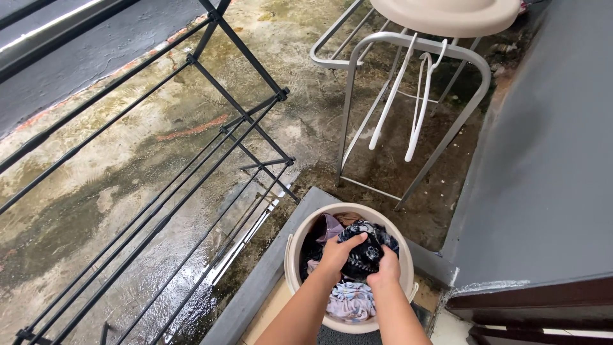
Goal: Hanging wet laundry items onto a drying rack from a bucket.
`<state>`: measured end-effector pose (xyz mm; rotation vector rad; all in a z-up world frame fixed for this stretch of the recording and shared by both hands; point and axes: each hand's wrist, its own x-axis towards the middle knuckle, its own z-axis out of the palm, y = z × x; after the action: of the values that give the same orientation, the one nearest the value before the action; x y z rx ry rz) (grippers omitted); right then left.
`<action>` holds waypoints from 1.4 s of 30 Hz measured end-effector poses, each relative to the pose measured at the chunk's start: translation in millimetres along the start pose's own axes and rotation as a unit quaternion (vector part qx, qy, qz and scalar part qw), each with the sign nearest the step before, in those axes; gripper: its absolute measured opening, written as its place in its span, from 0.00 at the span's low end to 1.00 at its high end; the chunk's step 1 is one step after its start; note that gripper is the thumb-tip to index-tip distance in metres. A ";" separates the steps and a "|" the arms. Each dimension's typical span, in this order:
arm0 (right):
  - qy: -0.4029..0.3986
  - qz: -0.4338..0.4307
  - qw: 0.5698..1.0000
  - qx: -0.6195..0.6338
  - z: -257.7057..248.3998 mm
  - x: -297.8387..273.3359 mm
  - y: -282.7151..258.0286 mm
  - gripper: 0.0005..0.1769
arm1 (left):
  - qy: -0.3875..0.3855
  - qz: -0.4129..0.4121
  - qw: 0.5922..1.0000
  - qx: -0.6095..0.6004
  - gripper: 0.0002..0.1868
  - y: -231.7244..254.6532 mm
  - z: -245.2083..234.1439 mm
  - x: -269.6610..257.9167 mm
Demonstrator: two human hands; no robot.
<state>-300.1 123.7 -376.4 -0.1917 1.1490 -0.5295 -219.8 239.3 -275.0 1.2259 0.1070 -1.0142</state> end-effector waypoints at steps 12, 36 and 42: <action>-0.060 0.072 0.992 -0.087 -6.0 -10.9 -1.0 0.23 | 0.012 0.090 0.995 -0.032 0.15 -21.9 -6.4 18.8; 0.030 -0.088 0.980 -0.177 40.6 -65.9 -11.2 0.30 | 0.101 0.052 0.992 -0.045 0.14 -19.5 28.1 17.7; 0.120 -0.428 0.763 -0.469 49.2 -100.3 -19.8 0.26 | 0.216 -0.038 0.971 -0.099 0.16 -29.7 26.1 51.2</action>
<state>-291.9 150.1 -266.3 -1.6293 1.4754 -0.7376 -221.9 188.9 -315.4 1.2476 0.5861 -0.7653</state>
